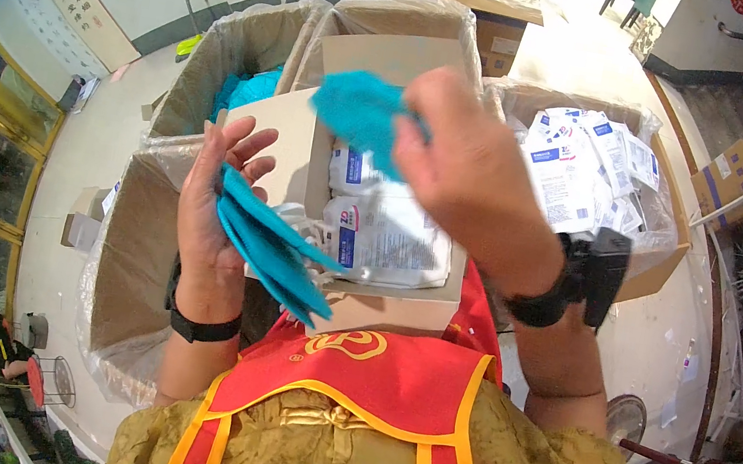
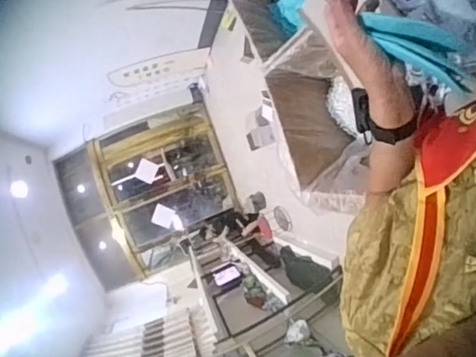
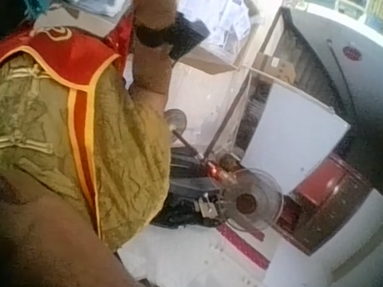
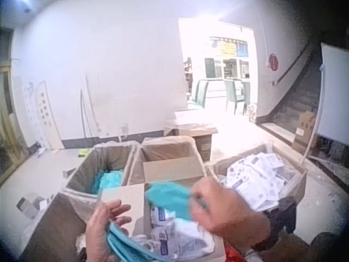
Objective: The recorder is taking face masks and individual packaging bags from larger containers and placing them into smaller cardboard boxes.
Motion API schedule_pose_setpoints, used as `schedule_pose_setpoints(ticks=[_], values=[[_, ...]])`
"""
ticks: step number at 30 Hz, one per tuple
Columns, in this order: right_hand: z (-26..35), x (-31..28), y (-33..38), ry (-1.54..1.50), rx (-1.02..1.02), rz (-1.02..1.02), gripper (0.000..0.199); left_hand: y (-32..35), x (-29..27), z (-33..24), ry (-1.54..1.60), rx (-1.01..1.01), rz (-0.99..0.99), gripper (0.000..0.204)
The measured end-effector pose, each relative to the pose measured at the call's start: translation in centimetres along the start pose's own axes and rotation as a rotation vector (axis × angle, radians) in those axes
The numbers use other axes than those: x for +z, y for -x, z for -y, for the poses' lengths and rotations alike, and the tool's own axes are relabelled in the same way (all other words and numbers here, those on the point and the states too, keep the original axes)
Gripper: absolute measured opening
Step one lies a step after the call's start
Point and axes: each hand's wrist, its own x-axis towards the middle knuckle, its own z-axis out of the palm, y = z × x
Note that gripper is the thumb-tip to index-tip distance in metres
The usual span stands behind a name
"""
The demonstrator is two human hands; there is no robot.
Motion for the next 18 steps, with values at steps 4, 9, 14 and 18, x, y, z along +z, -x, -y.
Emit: schedule_pose_setpoints(ticks=[4,9,14,18], values=[[2.6,3.0,1.3,-0.189,-0.091,0.073,0.018,-0.6,0.4,1.7,0.198,-0.026,-0.020,0.054],[2.8,4.7,2.7,-0.413,0.019,0.218,0.019,-0.1,0.8,1.7,0.219,-0.099,-0.026,0.052],[3.0,5.0,2.9,-0.478,0.030,0.253,0.040,-0.5,0.4,2.1,0.072,-0.050,0.034,0.028],[3.7,3.8,2.1,-0.137,-0.209,0.352,0.063,-1.4,1.1,2.4,0.088,-0.022,-0.056,0.029]])
